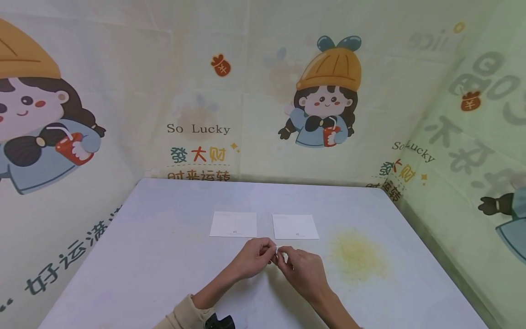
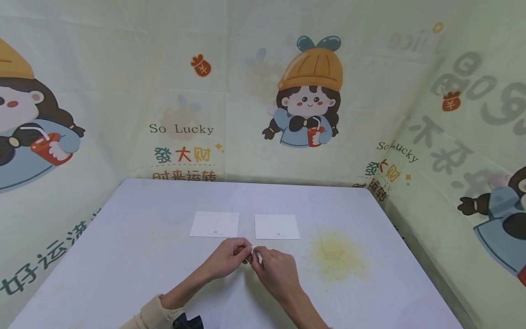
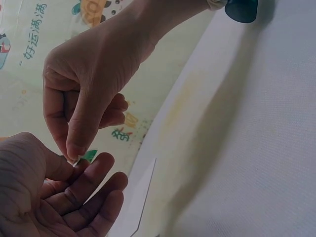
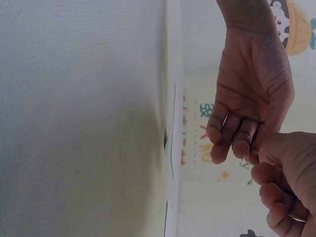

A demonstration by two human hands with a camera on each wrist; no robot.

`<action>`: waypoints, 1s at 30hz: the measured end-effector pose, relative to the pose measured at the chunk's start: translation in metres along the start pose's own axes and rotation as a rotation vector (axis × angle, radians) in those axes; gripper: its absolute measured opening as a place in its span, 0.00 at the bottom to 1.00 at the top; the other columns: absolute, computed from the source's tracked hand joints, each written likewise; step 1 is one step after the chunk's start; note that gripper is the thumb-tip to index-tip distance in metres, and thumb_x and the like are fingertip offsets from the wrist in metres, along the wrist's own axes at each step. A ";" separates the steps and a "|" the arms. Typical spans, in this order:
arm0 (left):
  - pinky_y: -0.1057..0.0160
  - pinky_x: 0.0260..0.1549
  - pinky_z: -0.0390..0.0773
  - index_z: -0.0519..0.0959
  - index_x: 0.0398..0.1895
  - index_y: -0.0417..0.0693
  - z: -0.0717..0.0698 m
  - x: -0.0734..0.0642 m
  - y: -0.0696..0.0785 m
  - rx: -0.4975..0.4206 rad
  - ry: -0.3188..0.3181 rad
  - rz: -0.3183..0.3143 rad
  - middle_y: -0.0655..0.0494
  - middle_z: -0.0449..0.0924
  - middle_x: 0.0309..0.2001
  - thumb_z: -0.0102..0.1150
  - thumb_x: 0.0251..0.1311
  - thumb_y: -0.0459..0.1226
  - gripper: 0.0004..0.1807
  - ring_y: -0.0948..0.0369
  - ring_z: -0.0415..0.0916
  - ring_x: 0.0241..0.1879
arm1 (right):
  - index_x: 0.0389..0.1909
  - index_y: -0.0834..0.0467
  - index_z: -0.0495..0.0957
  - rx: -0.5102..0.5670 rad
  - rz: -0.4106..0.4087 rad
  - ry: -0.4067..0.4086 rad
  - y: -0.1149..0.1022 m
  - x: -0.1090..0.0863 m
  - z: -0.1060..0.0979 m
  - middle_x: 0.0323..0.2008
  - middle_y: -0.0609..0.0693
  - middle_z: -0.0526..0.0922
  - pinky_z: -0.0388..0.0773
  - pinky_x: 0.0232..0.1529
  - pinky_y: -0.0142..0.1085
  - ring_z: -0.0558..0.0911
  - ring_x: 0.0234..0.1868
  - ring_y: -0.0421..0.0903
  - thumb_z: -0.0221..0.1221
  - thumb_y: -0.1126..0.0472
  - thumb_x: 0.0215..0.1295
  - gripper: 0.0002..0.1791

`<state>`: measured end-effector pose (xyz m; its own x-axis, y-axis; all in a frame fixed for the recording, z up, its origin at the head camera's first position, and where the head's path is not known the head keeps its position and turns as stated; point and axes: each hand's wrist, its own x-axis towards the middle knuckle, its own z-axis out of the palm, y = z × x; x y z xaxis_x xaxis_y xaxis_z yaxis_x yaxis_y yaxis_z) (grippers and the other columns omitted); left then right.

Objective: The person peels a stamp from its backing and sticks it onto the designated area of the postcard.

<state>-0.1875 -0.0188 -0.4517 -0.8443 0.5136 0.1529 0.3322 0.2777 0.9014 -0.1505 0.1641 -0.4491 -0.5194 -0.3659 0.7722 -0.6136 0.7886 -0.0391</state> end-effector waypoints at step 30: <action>0.71 0.19 0.61 0.82 0.39 0.39 -0.004 -0.002 -0.001 -0.061 -0.014 -0.041 0.57 0.87 0.28 0.50 0.76 0.35 0.12 0.67 0.64 0.21 | 0.30 0.57 0.81 0.033 0.072 0.113 0.007 -0.002 -0.003 0.10 0.36 0.68 0.56 0.15 0.18 0.57 0.16 0.23 0.63 0.68 0.50 0.05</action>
<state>-0.1882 -0.0232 -0.4512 -0.8502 0.5147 0.1103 0.2713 0.2490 0.9297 -0.1524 0.1721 -0.4487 -0.4935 -0.2499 0.8331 -0.5979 0.7931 -0.1163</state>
